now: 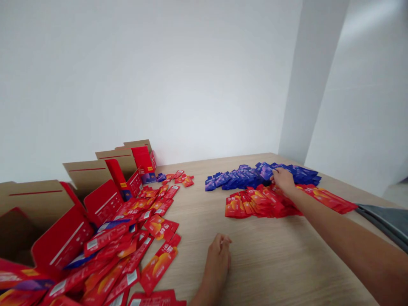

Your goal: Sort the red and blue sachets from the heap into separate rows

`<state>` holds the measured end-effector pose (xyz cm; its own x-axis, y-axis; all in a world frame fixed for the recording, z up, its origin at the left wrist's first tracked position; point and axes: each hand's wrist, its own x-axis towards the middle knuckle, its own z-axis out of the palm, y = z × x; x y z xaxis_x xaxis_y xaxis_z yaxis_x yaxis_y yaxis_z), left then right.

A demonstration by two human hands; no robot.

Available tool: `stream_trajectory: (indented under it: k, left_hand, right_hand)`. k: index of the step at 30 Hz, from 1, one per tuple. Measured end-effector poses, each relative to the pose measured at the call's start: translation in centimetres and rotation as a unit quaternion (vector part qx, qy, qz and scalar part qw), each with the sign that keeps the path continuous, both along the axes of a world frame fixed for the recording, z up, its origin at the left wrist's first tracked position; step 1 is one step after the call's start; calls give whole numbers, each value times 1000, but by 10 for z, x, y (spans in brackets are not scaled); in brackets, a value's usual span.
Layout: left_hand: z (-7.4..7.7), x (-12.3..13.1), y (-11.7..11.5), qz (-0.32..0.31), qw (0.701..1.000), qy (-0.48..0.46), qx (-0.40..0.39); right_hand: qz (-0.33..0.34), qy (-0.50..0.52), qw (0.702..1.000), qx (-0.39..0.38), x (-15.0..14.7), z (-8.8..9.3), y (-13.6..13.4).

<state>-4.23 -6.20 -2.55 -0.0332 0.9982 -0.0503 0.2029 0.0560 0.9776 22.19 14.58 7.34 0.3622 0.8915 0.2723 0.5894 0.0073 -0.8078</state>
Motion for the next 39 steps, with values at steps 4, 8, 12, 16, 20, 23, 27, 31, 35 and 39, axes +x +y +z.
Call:
stream_trajectory:
  k: [4, 8, 12, 16, 20, 23, 27, 31, 35, 39]
  left_hand:
    - [1, 0, -2, 3, 1000, -1, -16]
    - [1, 1, -2, 1, 1000, 1, -20]
    - [-1, 0, 0, 5, 1000, 10, -17]
    - [5, -2, 1, 0, 1000, 5, -15]
    - [18, -16, 7, 36, 996, 79, -15]
    - [32, -42, 13, 76, 985, 153, -25]
    - [58, -103, 8, 153, 955, 254, -17]
    - [88, -189, -21, 255, 887, 385, -1]
    - [97, -255, -53, 278, 833, 475, -52]
    - [81, -254, -66, 183, 826, 529, -74]
  right_hand:
    - [-7, -8, 999, -31, 10, -14, 30]
    - [15, 8, 998, -53, 6, -18, 45]
    - [30, 21, 998, -45, 0, -9, 30]
    - [93, 32, 995, -28, -26, -5, -18]
    - [261, 70, 962, -41, -80, -20, -93]
    - [397, 104, 908, -86, -126, -40, -157]
    - [488, 98, 856, -139, -172, -65, -228]
    - [515, 90, 840, -143, -191, -85, -260]
    - [515, 76, 848, -104, -190, -95, -267]
    - [517, 77, 845, -114, -188, -96, -265]
